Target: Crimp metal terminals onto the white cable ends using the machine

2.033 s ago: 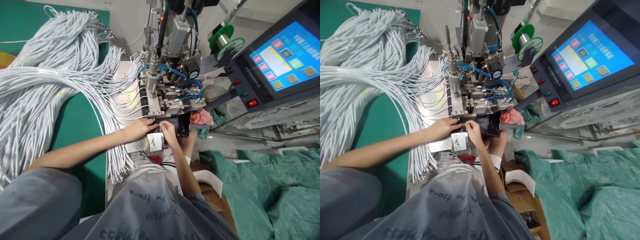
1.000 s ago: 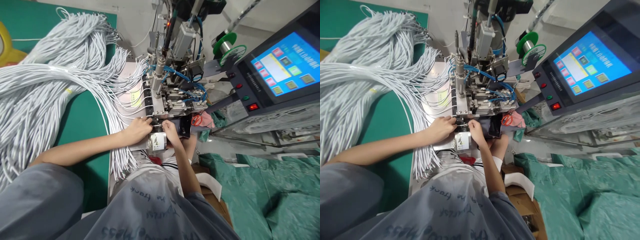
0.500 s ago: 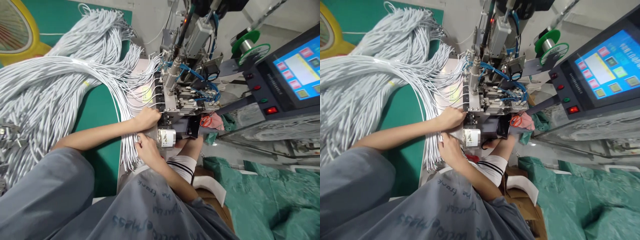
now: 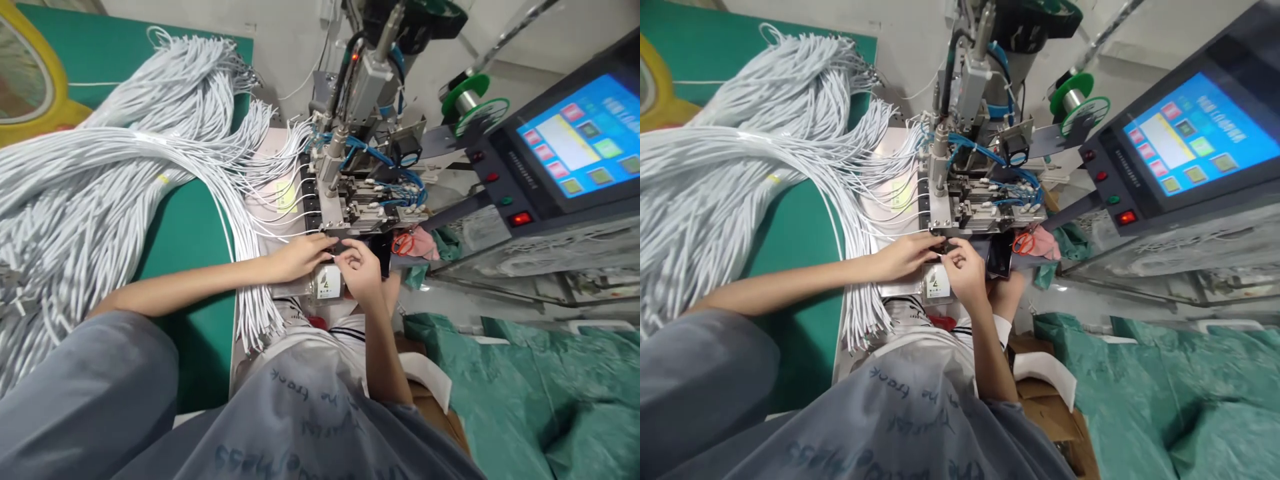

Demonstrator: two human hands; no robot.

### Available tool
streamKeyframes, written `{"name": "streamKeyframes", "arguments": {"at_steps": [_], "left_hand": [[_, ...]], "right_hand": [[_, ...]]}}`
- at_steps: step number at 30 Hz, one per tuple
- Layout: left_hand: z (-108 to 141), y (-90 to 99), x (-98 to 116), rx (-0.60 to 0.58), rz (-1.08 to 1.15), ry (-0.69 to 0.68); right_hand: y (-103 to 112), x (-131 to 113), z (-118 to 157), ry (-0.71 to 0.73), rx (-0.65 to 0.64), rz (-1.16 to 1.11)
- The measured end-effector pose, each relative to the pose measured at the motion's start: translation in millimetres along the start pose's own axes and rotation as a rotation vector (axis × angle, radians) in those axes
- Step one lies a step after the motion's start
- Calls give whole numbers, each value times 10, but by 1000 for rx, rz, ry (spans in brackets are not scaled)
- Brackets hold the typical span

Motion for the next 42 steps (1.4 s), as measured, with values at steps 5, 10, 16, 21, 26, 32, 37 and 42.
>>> {"name": "streamKeyframes", "arguments": {"at_steps": [5, 10, 16, 21, 26, 32, 37, 42], "left_hand": [[-44, 68, -37, 65, 13, -17], [-65, 124, 27, 90, 73, -48], [-42, 114, 32, 155, 71, -63], [-19, 112, 33, 156, 23, -69], [17, 54, 2, 96, -97, -94], [3, 43, 4, 180, -25, -11], [-21, 95, 42, 90, -204, -115], [-4, 80, 34, -19, -461, -246]], "right_hand": [[-60, -3, -77, 12, 104, -307], [-121, -12, -56, 67, 119, -324], [-164, -16, -50, 166, 179, -312], [-101, -68, -29, 107, 222, -200], [1, -37, -124, 22, 1, -87], [-196, 29, -85, -2, 145, -307], [-208, -72, 33, 113, 340, -21], [-67, -107, -30, 191, 157, 183]]}}
Point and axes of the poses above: each hand's wrist, its own z-axis away from the middle knuckle, its own y-axis out of the back of the hand, x = y × z, the point moved 3 cm from there along -z, towards the middle knuckle, and after that the axes turned 6 degrees about -y, right-handed, at the moved point
